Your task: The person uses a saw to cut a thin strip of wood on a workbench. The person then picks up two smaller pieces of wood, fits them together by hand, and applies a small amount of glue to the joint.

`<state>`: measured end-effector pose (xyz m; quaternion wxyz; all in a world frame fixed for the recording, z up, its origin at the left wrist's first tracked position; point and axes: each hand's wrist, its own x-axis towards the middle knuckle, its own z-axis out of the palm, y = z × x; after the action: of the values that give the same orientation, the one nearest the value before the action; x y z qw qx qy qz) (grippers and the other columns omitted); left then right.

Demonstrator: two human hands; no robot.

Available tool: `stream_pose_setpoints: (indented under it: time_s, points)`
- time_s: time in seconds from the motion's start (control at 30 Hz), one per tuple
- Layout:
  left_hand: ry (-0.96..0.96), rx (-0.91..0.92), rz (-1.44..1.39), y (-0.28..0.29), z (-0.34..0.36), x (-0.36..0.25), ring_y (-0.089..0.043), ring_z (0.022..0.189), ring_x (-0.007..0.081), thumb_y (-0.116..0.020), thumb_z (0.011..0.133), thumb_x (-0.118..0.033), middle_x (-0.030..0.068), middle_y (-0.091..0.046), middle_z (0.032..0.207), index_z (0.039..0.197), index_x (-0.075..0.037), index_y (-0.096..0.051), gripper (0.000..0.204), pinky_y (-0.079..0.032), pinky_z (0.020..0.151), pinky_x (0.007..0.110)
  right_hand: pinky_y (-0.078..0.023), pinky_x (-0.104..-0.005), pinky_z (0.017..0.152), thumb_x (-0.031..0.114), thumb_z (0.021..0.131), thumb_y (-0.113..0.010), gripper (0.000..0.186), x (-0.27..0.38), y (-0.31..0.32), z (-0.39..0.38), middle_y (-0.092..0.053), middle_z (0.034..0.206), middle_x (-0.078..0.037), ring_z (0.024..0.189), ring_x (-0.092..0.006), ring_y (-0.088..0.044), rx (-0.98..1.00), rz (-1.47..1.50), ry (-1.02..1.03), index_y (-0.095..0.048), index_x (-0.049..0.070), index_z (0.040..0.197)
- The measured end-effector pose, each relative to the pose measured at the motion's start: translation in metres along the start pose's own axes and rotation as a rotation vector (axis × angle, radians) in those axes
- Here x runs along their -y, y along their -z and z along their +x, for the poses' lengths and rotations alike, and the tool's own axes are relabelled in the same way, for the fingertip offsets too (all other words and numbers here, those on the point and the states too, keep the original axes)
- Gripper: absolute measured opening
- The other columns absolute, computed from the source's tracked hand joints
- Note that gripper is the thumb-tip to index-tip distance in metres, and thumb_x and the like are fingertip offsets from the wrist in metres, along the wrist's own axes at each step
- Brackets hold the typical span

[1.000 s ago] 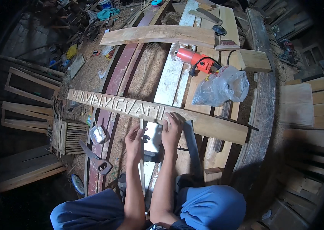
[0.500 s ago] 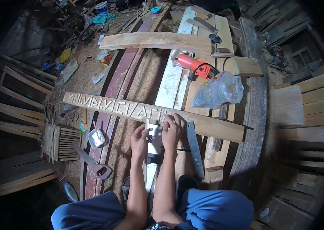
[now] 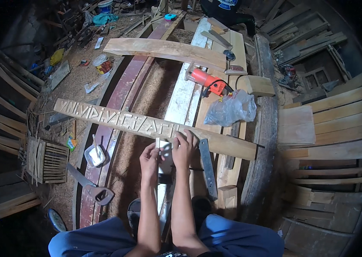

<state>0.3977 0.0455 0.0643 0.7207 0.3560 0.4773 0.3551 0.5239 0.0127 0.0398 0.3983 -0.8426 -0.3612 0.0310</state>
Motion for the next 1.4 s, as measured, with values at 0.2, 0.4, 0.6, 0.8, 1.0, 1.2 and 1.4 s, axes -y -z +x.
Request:
stream_pose_setpoints:
  time_s: [0.2,0.4,0.6,0.8,1.0,1.2,1.4]
  points:
    - [0.005,0.005,0.011,-0.001,-0.004,-0.004,-0.06,0.068,0.0102,-0.056,0.101,-0.005,0.0072,-0.073,0.098,0.127,0.003,-0.061,0.027,-0.048,0.062,0.024,-0.038,-0.0495,0.107,0.01,0.088,-0.067,0.025,0.001,-0.007,0.001,-0.059,0.131,-0.009,0.126,-0.0349,-0.048,-0.03,-0.061,-0.034,-0.077,0.016,0.11]
    - [-0.028,-0.003,0.02,0.008,-0.005,-0.009,-0.06,0.069,0.0104,-0.055,0.102,-0.007,0.0079,-0.073,0.1,0.128,0.002,-0.06,0.028,-0.048,0.064,0.024,-0.038,-0.0486,0.107,0.008,0.086,-0.066,0.03,0.009,-0.005,0.0,-0.061,0.129,-0.011,0.124,-0.0356,-0.05,-0.022,-0.046,-0.016,-0.077,0.016,0.112]
    - [-0.014,-0.003,0.01,0.003,-0.017,-0.014,-0.059,0.07,0.0099,-0.057,0.102,-0.007,0.0074,-0.073,0.101,0.129,0.002,-0.06,0.028,-0.048,0.064,0.024,-0.038,-0.0465,0.108,0.006,0.087,-0.066,0.036,0.001,0.003,-0.001,-0.063,0.129,-0.018,0.123,-0.0371,-0.053,-0.055,0.053,0.022,-0.071,0.009,0.122]
    - [-0.002,0.017,0.018,0.002,-0.024,-0.006,-0.058,0.071,0.0076,-0.058,0.101,-0.006,0.004,-0.07,0.094,0.129,-0.002,-0.062,0.028,-0.047,0.063,0.023,-0.051,-0.0393,0.089,0.005,0.086,-0.075,0.015,0.017,0.024,-0.029,-0.07,0.109,-0.017,0.1,-0.0314,-0.067,-0.18,0.295,-0.043,-0.072,-0.001,0.099]
    - [0.02,0.053,0.064,-0.018,-0.039,-0.006,-0.054,0.064,0.0049,-0.062,0.1,-0.006,0.003,-0.068,0.086,0.127,-0.003,-0.065,0.028,-0.042,0.054,0.022,-0.05,-0.0323,0.071,0.009,0.088,-0.075,0.013,0.046,0.034,-0.039,-0.069,0.084,-0.01,0.076,-0.0188,-0.063,-0.071,0.525,-0.262,-0.068,-0.001,0.09]
    - [-0.138,0.053,0.284,-0.018,-0.041,-0.029,-0.046,0.062,0.0018,-0.062,0.101,-0.008,-0.0015,-0.065,0.083,0.122,-0.001,-0.067,0.023,-0.035,0.052,0.02,-0.053,-0.0349,0.083,0.012,0.098,-0.064,0.021,0.057,0.046,-0.016,-0.074,0.104,-0.015,0.091,-0.0218,-0.068,0.035,0.702,-0.255,-0.071,0.0,0.114]
    - [-0.237,-0.021,0.359,-0.021,-0.047,-0.042,-0.051,0.069,0.0043,-0.061,0.1,-0.007,0.0011,-0.067,0.083,0.119,0.002,-0.068,0.022,-0.043,0.059,0.022,-0.051,-0.0353,0.092,0.014,0.099,-0.063,0.024,0.066,0.066,-0.011,-0.074,0.111,-0.013,0.102,-0.0208,-0.068,0.339,0.754,-0.279,-0.071,0.001,0.118]
